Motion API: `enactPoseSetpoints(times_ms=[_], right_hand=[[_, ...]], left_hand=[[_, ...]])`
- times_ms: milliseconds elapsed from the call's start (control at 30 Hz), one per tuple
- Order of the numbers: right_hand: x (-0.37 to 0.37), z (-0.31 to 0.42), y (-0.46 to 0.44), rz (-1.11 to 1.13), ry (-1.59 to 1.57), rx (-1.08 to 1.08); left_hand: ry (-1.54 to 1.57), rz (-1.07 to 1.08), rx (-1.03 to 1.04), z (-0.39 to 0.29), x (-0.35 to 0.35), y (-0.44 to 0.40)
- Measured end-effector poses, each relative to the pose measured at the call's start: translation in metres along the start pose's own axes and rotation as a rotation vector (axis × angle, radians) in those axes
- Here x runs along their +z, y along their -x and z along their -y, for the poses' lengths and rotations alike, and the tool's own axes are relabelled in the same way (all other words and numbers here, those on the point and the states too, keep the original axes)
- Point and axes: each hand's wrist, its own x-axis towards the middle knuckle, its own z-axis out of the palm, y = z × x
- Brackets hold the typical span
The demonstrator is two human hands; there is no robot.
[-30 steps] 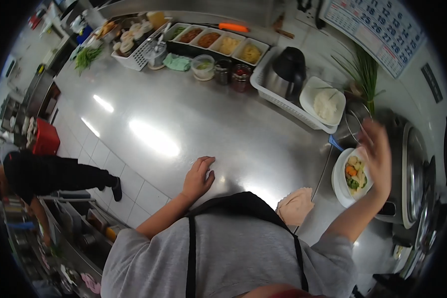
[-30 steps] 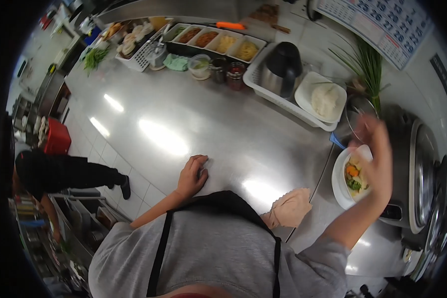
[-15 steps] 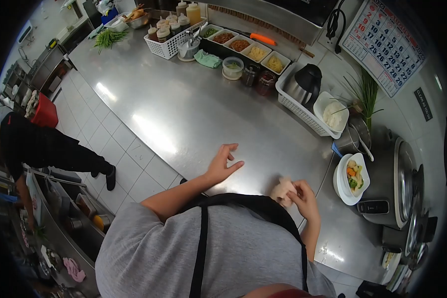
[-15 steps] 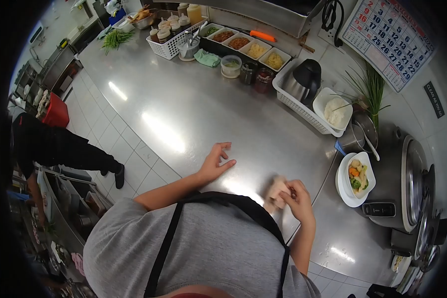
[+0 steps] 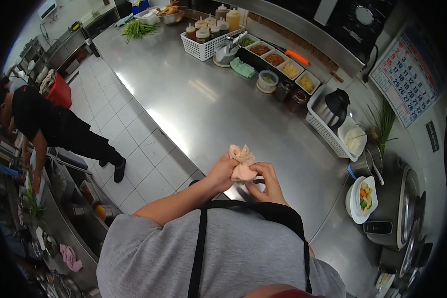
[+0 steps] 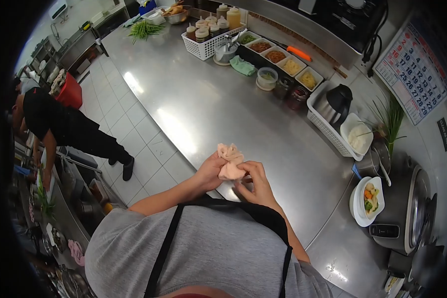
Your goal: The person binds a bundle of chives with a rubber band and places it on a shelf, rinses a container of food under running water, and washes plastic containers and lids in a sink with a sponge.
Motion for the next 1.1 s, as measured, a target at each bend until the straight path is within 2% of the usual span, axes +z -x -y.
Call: enactPoseSetpoints(times_ms=[67,133,233,267,333,400,433,500,533,633,667,700,733,800,833,867,933,1000,1100], right_hand=[[0.014,-0.026,-0.015,-0.098,0.109,-0.047],[0.023,-0.014,-0.034,-0.144,0.090,-0.031],[0.033,-0.017,-0.060,-0.115,0.068,-0.031],[0.039,-0.022,-0.071,-0.129,0.002,-0.010],[0.053,-0.022,-0.094,-0.140,-0.059,0.021],[0.069,-0.017,-0.119,-0.072,-0.262,0.174],[0.079,-0.021,-0.133,-0.067,-0.240,0.155],[0.079,-0.014,-0.164,-0.091,-0.006,0.061],[0.068,-0.001,-0.179,-0.213,0.126,0.030],[0.008,-0.005,-0.217,-0.502,0.501,-0.037],[-0.022,-0.014,-0.226,-0.579,0.650,-0.128],[-0.057,-0.039,-0.233,-0.654,0.678,-0.119],[-0.088,-0.048,-0.239,-0.691,0.727,-0.009],[-0.143,-0.071,-0.250,-0.699,1.007,0.127],[-0.170,-0.092,-0.255,-0.630,1.199,0.167],[-0.183,-0.097,-0.259,-0.628,1.204,0.169],[-0.202,-0.108,-0.274,-0.438,1.257,0.484],[-0.214,-0.126,-0.285,-0.368,1.240,0.516],[-0.221,-0.153,-0.294,-0.197,1.367,0.622]], left_hand=[[0.036,0.127,-0.069,0.000,-0.013,-0.002],[0.076,0.107,-0.094,-0.012,-0.016,-0.002],[-0.192,0.216,-0.039,-0.041,-0.038,-0.009],[-0.191,0.219,-0.030,-0.051,-0.051,-0.017],[-0.394,0.198,0.097,-0.075,-0.066,-0.023],[-0.291,0.185,0.119,-0.092,-0.081,-0.027],[-0.259,0.084,0.111,-0.105,-0.094,-0.031],[-0.303,-0.027,0.134,-0.130,-0.116,-0.042],[-0.365,-0.044,0.177,-0.145,-0.126,-0.049],[-0.501,0.042,0.198,-0.181,-0.150,-0.073],[-0.502,0.064,0.180,-0.191,-0.151,-0.079],[-0.842,0.126,0.298,-0.204,-0.147,-0.085],[-1.178,0.190,0.426,-0.212,-0.143,-0.092],[-1.205,0.255,0.461,-0.218,-0.138,-0.109],[-1.298,0.217,0.547,-0.219,-0.132,-0.115],[-1.388,0.170,0.635,-0.220,-0.128,-0.120],[-1.373,0.165,0.608,-0.218,-0.127,-0.132],[-1.355,0.155,0.579,-0.215,-0.133,-0.143],[-1.344,0.134,0.646,-0.209,-0.145,-0.154]])
